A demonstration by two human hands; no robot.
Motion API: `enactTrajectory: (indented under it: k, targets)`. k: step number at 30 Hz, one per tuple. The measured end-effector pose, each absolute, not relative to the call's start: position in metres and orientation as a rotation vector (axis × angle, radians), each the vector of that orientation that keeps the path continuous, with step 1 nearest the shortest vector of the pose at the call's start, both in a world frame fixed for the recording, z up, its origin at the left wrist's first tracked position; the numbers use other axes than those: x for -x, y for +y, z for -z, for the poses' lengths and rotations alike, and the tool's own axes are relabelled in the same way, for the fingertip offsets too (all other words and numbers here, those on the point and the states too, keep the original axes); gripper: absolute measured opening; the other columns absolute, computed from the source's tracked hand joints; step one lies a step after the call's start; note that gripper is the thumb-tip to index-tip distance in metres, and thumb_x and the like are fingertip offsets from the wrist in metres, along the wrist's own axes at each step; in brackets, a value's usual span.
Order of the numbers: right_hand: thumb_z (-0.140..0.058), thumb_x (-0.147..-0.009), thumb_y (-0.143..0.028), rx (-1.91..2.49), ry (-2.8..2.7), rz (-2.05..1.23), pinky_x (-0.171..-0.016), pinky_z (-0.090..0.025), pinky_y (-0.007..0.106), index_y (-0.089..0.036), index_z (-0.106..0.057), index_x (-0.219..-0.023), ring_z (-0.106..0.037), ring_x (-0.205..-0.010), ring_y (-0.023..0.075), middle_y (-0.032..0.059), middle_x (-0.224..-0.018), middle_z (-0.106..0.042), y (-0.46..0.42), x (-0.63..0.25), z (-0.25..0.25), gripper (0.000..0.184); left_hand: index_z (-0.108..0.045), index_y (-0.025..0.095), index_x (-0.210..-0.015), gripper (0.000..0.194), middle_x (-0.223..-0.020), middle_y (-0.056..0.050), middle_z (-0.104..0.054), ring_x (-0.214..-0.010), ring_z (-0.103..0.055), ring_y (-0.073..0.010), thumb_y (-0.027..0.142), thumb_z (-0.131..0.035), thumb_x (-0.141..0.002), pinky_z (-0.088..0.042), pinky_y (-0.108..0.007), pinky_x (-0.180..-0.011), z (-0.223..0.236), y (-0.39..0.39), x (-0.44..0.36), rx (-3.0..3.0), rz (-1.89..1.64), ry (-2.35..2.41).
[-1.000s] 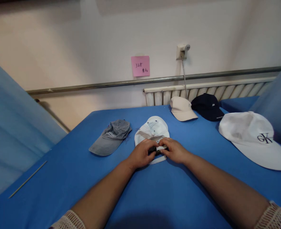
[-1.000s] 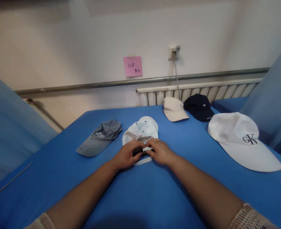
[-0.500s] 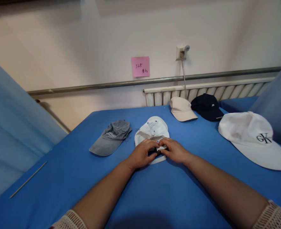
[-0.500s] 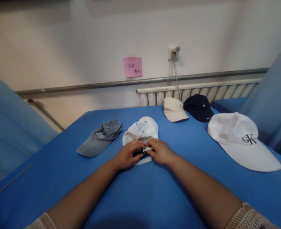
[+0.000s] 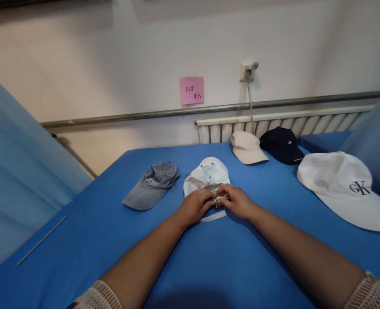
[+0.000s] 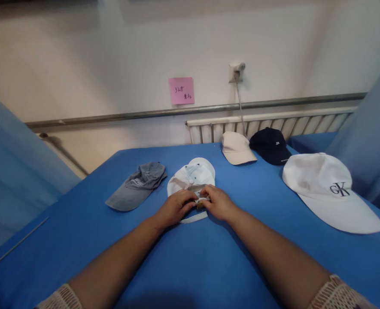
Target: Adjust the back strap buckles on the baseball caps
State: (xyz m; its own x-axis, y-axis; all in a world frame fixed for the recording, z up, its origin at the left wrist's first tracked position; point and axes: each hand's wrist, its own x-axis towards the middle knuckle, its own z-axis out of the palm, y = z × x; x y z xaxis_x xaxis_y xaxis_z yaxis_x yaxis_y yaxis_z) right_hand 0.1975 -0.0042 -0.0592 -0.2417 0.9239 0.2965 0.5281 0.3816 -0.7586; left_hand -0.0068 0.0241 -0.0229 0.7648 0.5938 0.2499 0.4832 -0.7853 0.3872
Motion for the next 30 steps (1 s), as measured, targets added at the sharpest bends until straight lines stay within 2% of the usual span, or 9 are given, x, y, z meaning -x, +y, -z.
enactTrajectory:
  k: [12, 19, 23, 27, 30]
  targets:
    - [-0.060, -0.079, -0.013, 1.202, -1.929, -0.632, -0.074, -0.046, 0.028, -0.020, -0.059, -0.089, -0.058, -0.082, 0.0158, 0.0012, -0.091, -0.062, -0.005, -0.198, 0.059, 0.012, -0.064, 0.019, -0.096, 0.020, -0.089, -0.004, -0.067, -0.084, -0.062, -0.0183, 0.031, -0.048, -0.094, -0.043, -0.026, -0.073, 0.024, 0.025, 0.004, -2.602, -0.463, 0.968]
    - [-0.066, -0.079, -0.020, 1.111, -2.055, -0.639, -0.083, -0.047, 0.033, -0.022, -0.056, -0.107, -0.060, -0.093, 0.0187, 0.0034, -0.104, -0.063, -0.010, -0.200, 0.057, 0.030, -0.064, 0.019, -0.099, 0.019, -0.093, -0.005, -0.067, -0.085, -0.062, -0.0182, 0.031, -0.050, -0.093, -0.044, -0.027, -0.073, 0.024, 0.024, 0.005, -2.554, -0.499, 0.960]
    - [-0.070, -0.076, -0.020, 1.112, -2.090, -0.570, -0.086, -0.047, 0.036, -0.021, -0.049, -0.110, -0.058, -0.101, 0.0210, 0.0076, -0.117, -0.058, -0.013, -0.201, 0.051, 0.040, -0.063, 0.019, -0.099, 0.019, -0.092, -0.004, -0.067, -0.084, -0.061, -0.0180, 0.031, -0.050, -0.093, -0.044, -0.027, -0.074, 0.023, 0.024, 0.006, -2.546, -0.501, 0.927]
    - [-0.068, -0.077, -0.017, 1.123, -2.185, -0.459, -0.090, -0.047, 0.038, -0.021, -0.048, -0.108, -0.056, -0.108, 0.0223, 0.0090, -0.125, -0.053, -0.020, -0.200, 0.039, 0.038, -0.063, 0.019, -0.100, 0.019, -0.092, -0.004, -0.067, -0.084, -0.061, -0.0178, 0.030, -0.050, -0.093, -0.044, -0.027, -0.075, 0.024, 0.024, 0.007, -2.539, -0.500, 0.932]
    - [-0.070, -0.076, -0.017, 1.093, -2.287, -0.394, -0.089, -0.046, 0.037, -0.021, -0.051, -0.103, -0.055, -0.108, 0.0226, 0.0083, -0.120, -0.055, -0.024, -0.199, 0.030, 0.033, -0.063, 0.019, -0.101, 0.019, -0.093, -0.005, -0.066, -0.086, -0.061, -0.0179, 0.030, -0.049, -0.093, -0.044, -0.027, -0.076, 0.024, 0.024, 0.007, -2.547, -0.501, 0.915]
